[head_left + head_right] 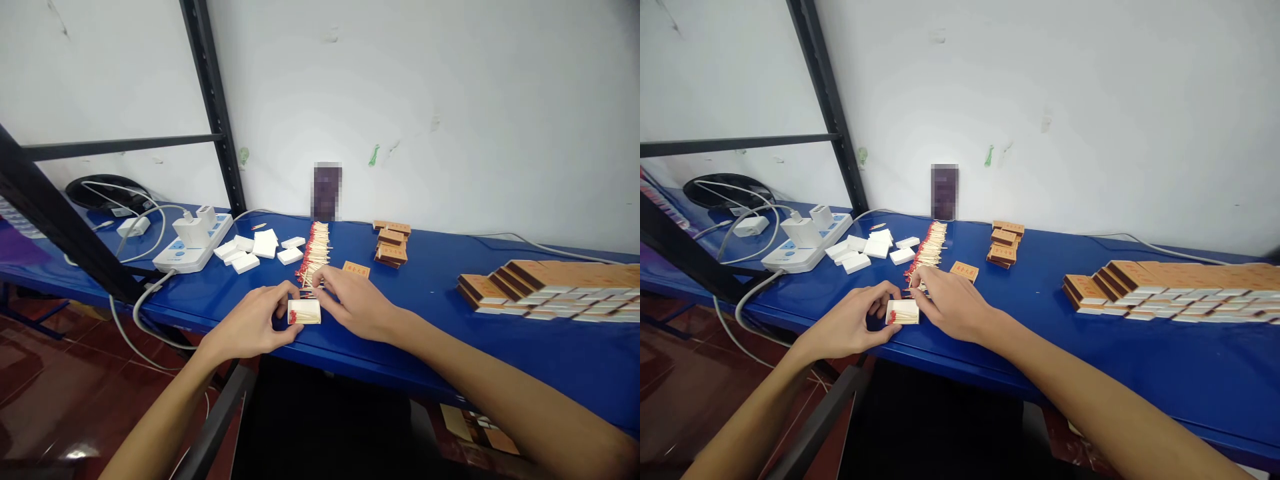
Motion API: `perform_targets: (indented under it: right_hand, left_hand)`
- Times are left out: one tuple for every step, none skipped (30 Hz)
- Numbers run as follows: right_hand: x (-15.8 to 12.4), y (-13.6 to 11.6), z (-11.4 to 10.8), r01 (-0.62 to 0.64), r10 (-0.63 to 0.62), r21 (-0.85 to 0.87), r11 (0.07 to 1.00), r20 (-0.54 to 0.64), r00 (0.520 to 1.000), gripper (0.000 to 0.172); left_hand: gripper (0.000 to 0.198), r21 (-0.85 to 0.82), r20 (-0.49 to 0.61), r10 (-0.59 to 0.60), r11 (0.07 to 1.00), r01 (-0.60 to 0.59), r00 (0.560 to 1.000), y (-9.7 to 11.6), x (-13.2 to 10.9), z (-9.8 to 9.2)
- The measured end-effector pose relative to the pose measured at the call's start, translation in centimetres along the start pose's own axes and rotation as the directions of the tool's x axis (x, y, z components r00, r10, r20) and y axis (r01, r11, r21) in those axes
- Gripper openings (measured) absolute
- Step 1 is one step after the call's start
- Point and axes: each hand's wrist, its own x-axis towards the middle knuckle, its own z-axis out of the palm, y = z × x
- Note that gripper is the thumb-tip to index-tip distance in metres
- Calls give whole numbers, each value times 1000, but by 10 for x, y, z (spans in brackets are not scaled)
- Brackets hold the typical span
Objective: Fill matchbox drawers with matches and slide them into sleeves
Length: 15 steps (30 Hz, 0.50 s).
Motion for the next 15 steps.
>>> perform_targets:
  right_hand:
    - [0, 3, 0, -15, 15, -23, 1000, 3, 1000, 13]
    - [0, 7, 0, -22, 22, -52, 998, 16, 1000, 12]
    - [0, 10, -1, -22, 25, -82, 996, 37, 999, 10]
    - [0, 12, -1, -20, 26, -110, 994, 60, 998, 9]
    - [0, 14, 0, -19, 30, -131, 991, 81, 996, 8]
    - [0, 15, 0, -20, 35, -147, 989, 98, 995, 8]
    - [0, 15, 0, -19, 37, -157, 987, 110, 993, 9]
    - [0, 15, 0, -16, 36, -162, 987, 118, 992, 10]
    - [1, 15, 0, -11, 32, -163, 987, 124, 992, 11]
    - [1, 14, 1, -6, 27, -160, 987, 130, 991, 11]
    - [1, 14, 1, -1, 23, -155, 988, 137, 990, 11]
    - [1, 14, 1, 0, 22, -151, 989, 143, 990, 11]
    - [1, 14, 1, -2, 24, -147, 989, 149, 989, 10]
    - [1, 14, 1, -6, 29, -144, 990, 154, 988, 10]
    - [1, 15, 1, -12, 34, -139, 990, 157, 987, 10]
  left_hand:
    - [25, 12, 5, 7, 1000, -7, 1000, -1, -1, 0]
    - [26, 26, 12, 18, 1000, -18, 1000, -1, -1, 0]
    - [26, 39, 19, 28, 999, -29, 999, -2, -2, 0]
    - [26, 51, 25, 38, 998, -39, 999, -3, -2, 0]
    - [26, 59, 30, 43, 997, -45, 999, -3, -3, 0]
    - [26, 64, 35, 44, 997, -46, 998, -3, -3, 0]
    - [26, 66, 38, 42, 997, -44, 998, -3, -3, 0]
    - [27, 67, 40, 39, 997, -42, 998, -3, -3, 0]
    - [27, 67, 41, 37, 997, -39, 999, -3, -3, 0]
    - [27, 65, 42, 35, 997, -38, 999, -3, -4, 0]
    - [28, 65, 42, 33, 997, -36, 999, -3, -4, 0]
    - [28, 66, 40, 31, 997, -34, 999, -2, -4, 0]
    - [27, 66, 37, 30, 997, -33, 999, -2, -4, 0]
    - [27, 67, 34, 30, 997, -32, 999, -2, -4, 0]
    - [27, 66, 29, 30, 997, -32, 999, -2, -3, 0]
